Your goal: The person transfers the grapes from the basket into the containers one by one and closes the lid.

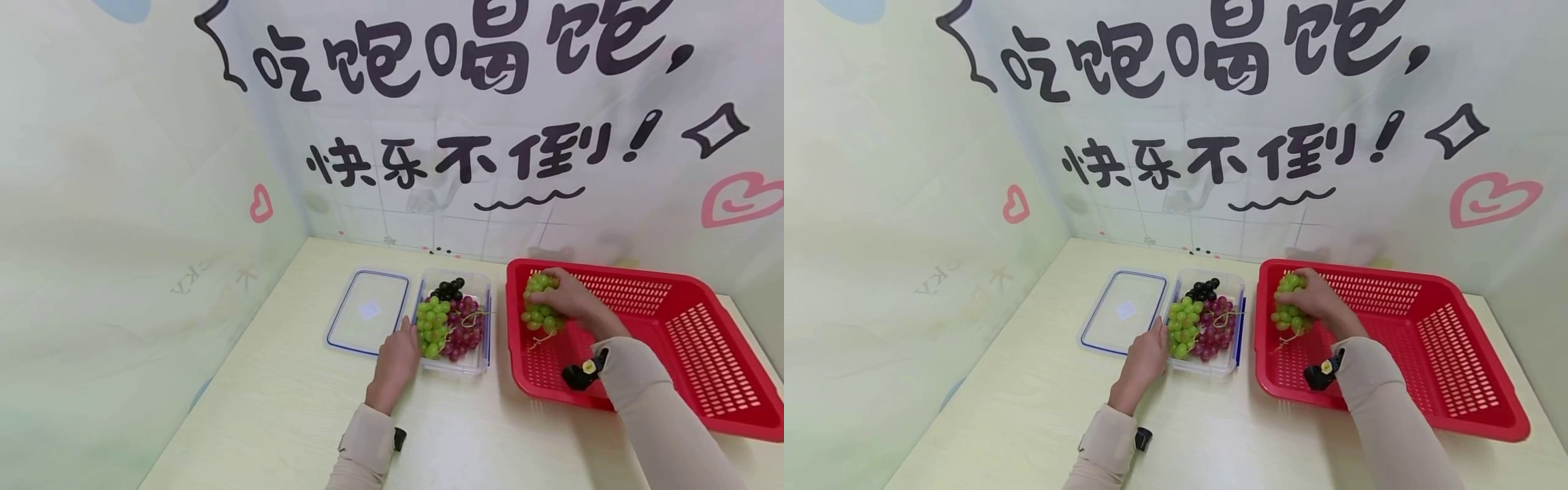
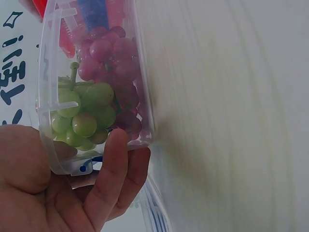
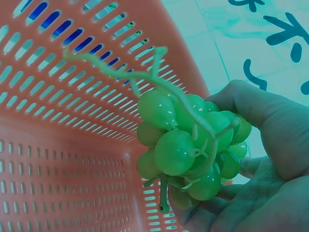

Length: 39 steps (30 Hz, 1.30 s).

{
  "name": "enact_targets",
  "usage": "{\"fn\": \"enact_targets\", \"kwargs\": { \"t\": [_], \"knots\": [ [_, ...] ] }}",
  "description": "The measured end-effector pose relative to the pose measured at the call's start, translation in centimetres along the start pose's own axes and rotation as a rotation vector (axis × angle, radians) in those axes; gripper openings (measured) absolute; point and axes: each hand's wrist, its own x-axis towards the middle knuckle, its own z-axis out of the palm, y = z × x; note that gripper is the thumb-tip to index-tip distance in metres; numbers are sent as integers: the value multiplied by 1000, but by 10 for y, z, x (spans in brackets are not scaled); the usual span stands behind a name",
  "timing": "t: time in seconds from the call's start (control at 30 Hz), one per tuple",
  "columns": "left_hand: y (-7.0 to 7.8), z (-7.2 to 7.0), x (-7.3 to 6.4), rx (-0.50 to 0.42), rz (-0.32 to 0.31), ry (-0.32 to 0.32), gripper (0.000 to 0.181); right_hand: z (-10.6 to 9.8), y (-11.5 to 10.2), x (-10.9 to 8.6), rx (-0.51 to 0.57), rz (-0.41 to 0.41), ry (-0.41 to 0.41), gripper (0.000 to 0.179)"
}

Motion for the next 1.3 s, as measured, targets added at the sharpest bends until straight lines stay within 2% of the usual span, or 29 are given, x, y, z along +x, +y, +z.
{"fn": "enact_targets", "kwargs": {
  "t": [0.13, 0.5, 0.87, 1.07, 1.3],
  "knots": [
    [0, 0, 0, 5, 1, 1, 49, -2, -3, -1, 7, 14, -1, 89],
    [1, -2, -2, 2, 8, 5, 49, -5, -11, -3, 32, -15, -13, 86],
    [1, -1, 0, 9, 12, 12, 48, -8, -20, -5, 11, -34, -10, 86],
    [1, -1, 0, 11, 5, 9, 48, -7, -22, -4, 1, -74, -5, 79],
    [1, -1, 0, 10, 5, 4, 48, -6, -28, -6, 8, -98, -15, 84]
  ]
}}
